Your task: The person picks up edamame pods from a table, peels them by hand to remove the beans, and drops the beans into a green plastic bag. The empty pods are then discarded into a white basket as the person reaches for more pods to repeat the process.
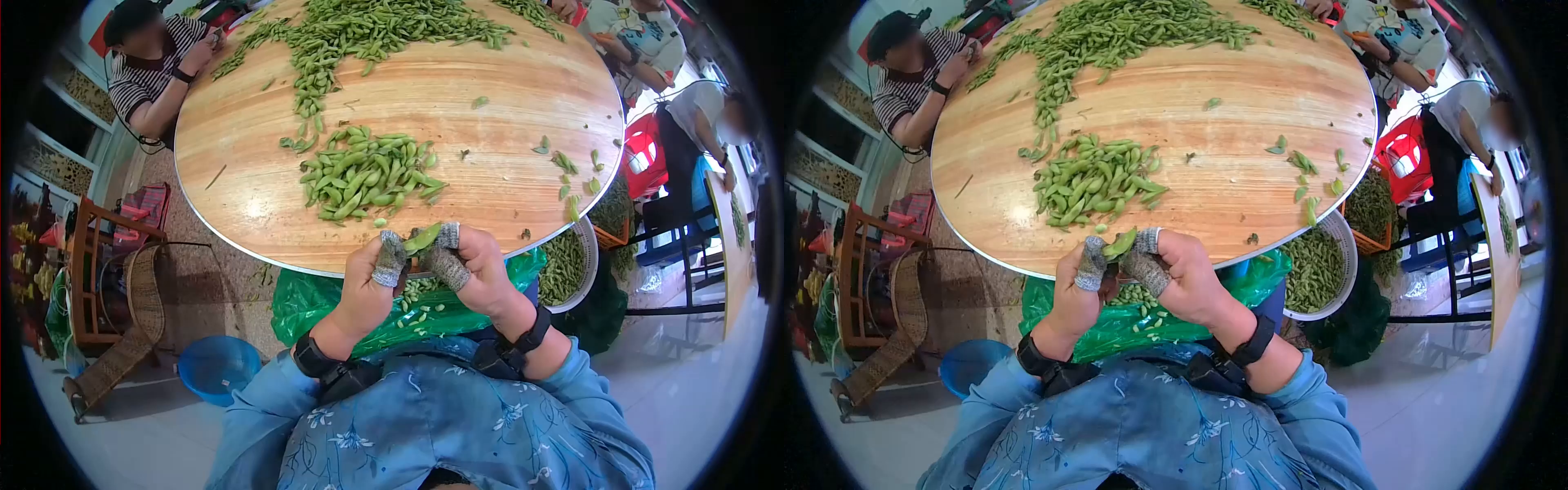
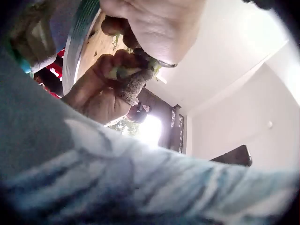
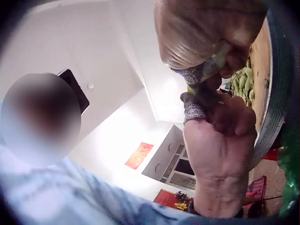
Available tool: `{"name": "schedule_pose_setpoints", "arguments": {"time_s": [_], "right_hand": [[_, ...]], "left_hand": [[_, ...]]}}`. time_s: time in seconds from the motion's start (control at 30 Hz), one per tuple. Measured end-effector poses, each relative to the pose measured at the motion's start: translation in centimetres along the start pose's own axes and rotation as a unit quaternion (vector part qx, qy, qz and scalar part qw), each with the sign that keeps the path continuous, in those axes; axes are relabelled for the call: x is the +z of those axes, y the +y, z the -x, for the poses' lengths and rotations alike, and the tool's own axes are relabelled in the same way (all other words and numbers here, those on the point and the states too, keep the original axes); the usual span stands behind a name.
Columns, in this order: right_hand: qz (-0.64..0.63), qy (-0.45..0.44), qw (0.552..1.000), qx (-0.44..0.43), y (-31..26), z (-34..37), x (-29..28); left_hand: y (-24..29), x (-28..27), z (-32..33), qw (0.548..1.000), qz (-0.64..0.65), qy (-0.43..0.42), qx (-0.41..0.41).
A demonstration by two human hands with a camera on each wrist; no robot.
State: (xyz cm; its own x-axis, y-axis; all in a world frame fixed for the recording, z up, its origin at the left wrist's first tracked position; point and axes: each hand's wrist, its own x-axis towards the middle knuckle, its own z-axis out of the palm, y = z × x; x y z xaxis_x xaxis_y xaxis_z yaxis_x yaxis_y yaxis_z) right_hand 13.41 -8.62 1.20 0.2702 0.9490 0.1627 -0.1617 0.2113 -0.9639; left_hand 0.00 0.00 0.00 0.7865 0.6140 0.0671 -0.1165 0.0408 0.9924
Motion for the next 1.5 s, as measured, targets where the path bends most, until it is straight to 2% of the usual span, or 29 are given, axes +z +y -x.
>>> {"name": "schedule_pose_setpoints", "arguments": {"time_s": [0.07, 0.1, 0.17, 0.2, 0.3, 0.33, 0.37, 0.4, 0.43, 0.47, 0.5, 0.53, 0.6, 0.7, 0.77, 0.8, 0.87, 0.9, 0.97, 1.0, 1.03, 1.1, 1.17, 1.2, 1.23, 1.3, 1.37, 1.43, 1.5], "right_hand": [[0.154, -0.012, 0.983, -0.097, -0.1, -0.1, -0.1], [0.146, -0.011, 0.984, -0.106, -0.1, -0.6, 0.1], [0.271, -0.031, 0.953, -0.129, -1.2, -0.5, 0.2], [0.27, -0.031, 0.953, -0.132, -1.0, -0.6, 0.4], [0.265, 0.0, 0.956, -0.126, -0.2, -0.4, 0.5], [0.162, 0.015, 0.985, -0.054, 0.1, -0.4, 0.4], [0.057, 0.029, 0.998, 0.019, 0.2, -0.4, 0.4], [0.057, 0.029, 0.998, 0.02, 0.0, -0.4, 0.4], [-0.012, 0.032, 0.998, 0.053, -0.4, -0.5, 0.5], [-0.082, 0.035, 0.992, 0.087, -0.6, -0.5, 0.6], [-0.082, 0.035, 0.992, 0.087, -0.5, -0.5, 0.4], [-0.061, 0.02, 0.995, 0.081, -0.3, -0.4, 0.1], [-0.041, 0.006, 0.996, 0.077, 0.2, -0.4, -0.1], [-0.087, -0.001, 0.993, 0.082, 0.4, -0.4, -0.1], [0.135, 0.004, 0.991, 0.024, -0.2, -0.4, 0.1], [0.135, 0.003, 0.991, 0.025, -0.3, -0.4, 0.3], [0.342, 0.023, 0.933, -0.108, -0.3, -0.4, 0.7], [0.342, 0.023, 0.933, -0.108, -0.1, -0.4, 0.6], [0.406, 0.026, 0.901, -0.148, 0.6, -0.4, 0.4], [0.407, 0.027, 0.901, -0.148, 0.7, -0.3, 0.3], [0.365, 0.034, 0.923, -0.115, 0.8, -0.2, 0.3], [0.322, 0.041, 0.942, -0.081, 0.6, -0.2, 0.3], [0.196, 0.089, 0.977, 0.001, -0.2, -0.2, 0.5], [0.196, 0.089, 0.977, 0.001, -0.6, -0.2, 0.5], [0.219, 0.073, 0.973, 0.017, -0.9, -0.1, 0.4], [0.241, 0.057, 0.968, 0.034, -1.0, 0.0, 0.5], [0.291, -0.024, 0.956, -0.022, -0.8, 0.1, 0.7], [0.289, -0.045, 0.956, -0.013, -0.6, 0.1, 0.3], [0.198, -0.09, 0.976, 0.017, -0.7, 0.0, -0.2]], "left_hand": [[-0.1, 0.3, 0.0, 0.975, 0.183, 0.088, -0.092], [0.2, -0.4, -0.2, 0.977, 0.172, 0.089, -0.089], [0.7, -0.7, -0.3, 0.968, 0.204, 0.043, -0.141], [0.8, -1.4, -0.5, 0.969, 0.201, 0.044, -0.14], [1.0, -2.0, -0.7, 0.954, 0.228, -0.031, -0.194], [1.1, -1.7, -0.8, 0.991, 0.079, -0.026, -0.108], [1.1, -1.3, -0.8, 0.997, -0.07, -0.019, -0.019], [1.2, -0.8, -1.0, 0.996, -0.077, -0.038, 0.012], [1.7, -0.8, -1.1, 0.996, -0.077, -0.038, 0.012], [2.2, -0.9, -1.1, 0.991, -0.122, -0.05, 0.018], [2.6, -1.1, -1.1, 0.984, -0.167, -0.062, 0.025], [2.7, -1.3, -1.2, 0.984, -0.167, -0.062, 0.026], [2.8, -1.5, -1.3, 0.994, -0.013, -0.066, -0.091], [1.9, -1.4, -1.2, 0.996, -0.004, -0.05, -0.068], [1.5, -1.5, -1.1, 0.997, -0.039, -0.041, -0.054], [1.3, -1.5, -1.1, 0.996, -0.073, -0.031, -0.042], [0.6, -1.2, -1.1, 0.998, -0.038, -0.011, -0.047], [0.5, -1.0, -1.1, 0.999, -0.002, 0.009, -0.051], [1.4, -0.4, -1.2, 0.997, 0.005, 0.01, -0.073], [1.8, -0.2, -1.2, 0.995, 0.011, 0.011, -0.096], [1.6, -0.3, -1.3, 0.995, 0.011, 0.01, -0.095], [1.4, -0.9, -1.3, 0.994, -0.099, -0.037, -0.04], [2.8, -1.8, -1.1, 0.986, -0.154, -0.032, -0.053], [3.4, -2.1, -1.1, 0.975, -0.21, -0.026, -0.065], [3.4, -2.1, -1.0, 0.975, -0.21, -0.025, -0.065], [3.3, -1.9, -0.9, 0.997, -0.055, -0.031, -0.041], [2.9, -1.8, -1.0, 0.993, -0.087, -0.049, -0.055], [2.3, -2.0, -1.1, 0.988, -0.119, -0.069, -0.069], [1.9, -2.4, -1.2, 0.987, -0.03, -0.112, -0.112]]}}
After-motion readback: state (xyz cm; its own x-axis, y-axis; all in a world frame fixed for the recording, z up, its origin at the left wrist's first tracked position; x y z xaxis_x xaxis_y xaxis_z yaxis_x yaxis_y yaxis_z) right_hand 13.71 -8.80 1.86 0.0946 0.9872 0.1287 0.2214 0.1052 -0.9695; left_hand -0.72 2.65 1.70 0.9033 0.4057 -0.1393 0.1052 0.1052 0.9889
